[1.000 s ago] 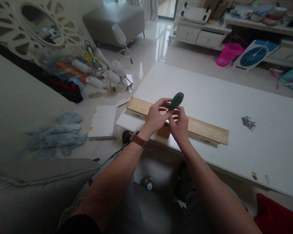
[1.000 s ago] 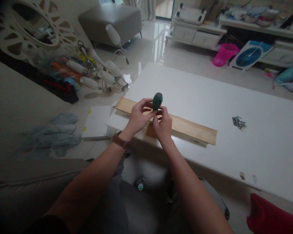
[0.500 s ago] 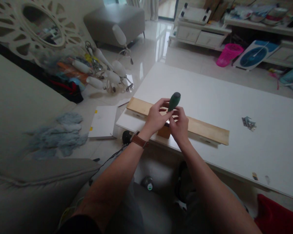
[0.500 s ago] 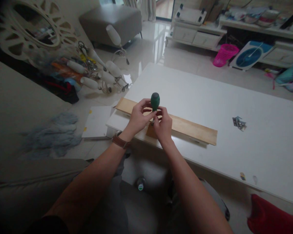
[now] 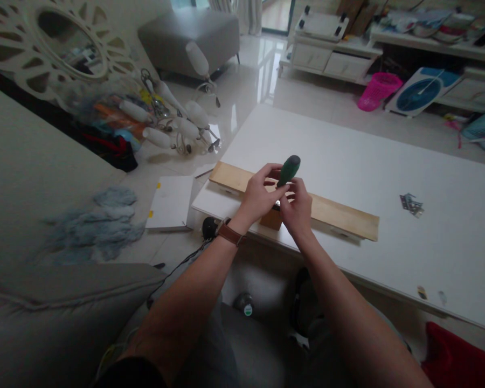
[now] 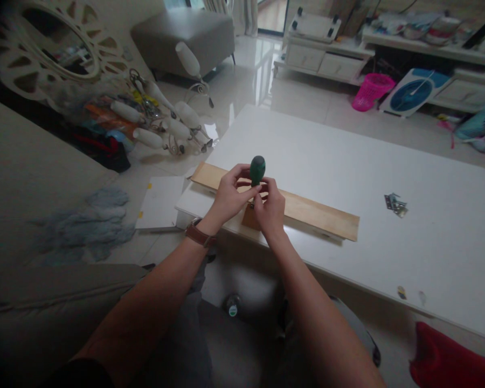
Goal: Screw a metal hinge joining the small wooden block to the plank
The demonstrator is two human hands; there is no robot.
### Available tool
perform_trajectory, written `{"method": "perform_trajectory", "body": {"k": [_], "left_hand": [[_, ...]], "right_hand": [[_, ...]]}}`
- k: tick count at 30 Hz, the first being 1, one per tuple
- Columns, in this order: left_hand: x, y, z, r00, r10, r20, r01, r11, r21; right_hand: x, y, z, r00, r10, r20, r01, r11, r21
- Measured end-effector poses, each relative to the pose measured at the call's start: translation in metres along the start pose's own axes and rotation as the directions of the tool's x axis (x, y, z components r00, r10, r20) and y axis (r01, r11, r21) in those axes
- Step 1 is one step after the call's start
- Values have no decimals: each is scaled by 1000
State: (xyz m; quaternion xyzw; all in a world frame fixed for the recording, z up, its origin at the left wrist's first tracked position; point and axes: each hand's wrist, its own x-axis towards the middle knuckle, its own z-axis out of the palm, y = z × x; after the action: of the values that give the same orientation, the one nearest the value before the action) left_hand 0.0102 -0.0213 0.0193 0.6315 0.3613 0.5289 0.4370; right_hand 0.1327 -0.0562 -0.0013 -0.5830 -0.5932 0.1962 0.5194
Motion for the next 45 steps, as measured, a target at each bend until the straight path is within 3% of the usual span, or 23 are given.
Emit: {"method": "perform_trajectory", "body": {"k": [14, 21, 25, 33, 41, 45], "left_hand": [[0, 0, 0, 1000, 7, -29, -6, 1000, 26], [1, -6, -7, 990, -134, 54, 125, 982, 140], [-2, -17, -11, 976, -202, 81, 170, 939, 299], [-10, -33, -6, 945, -241, 220, 50, 774, 631], [-10, -39, -6, 909, -230, 346, -118, 657, 745], [-12, -37, -8, 906, -231, 355, -143, 621, 770]], "right_hand": [[0, 1, 0, 1000, -1, -3, 1, 1000, -9], [0, -1, 0, 998, -32, -47, 33, 999, 14], [2, -1, -4, 993, -22, -112, 26, 999, 28], [0, 5, -27, 985, -14, -173, 17, 1000, 18], [0, 8, -57, 978, 17, -210, -8, 999, 44], [1, 10, -67, 972, 14, -235, -4, 999, 44]]}}
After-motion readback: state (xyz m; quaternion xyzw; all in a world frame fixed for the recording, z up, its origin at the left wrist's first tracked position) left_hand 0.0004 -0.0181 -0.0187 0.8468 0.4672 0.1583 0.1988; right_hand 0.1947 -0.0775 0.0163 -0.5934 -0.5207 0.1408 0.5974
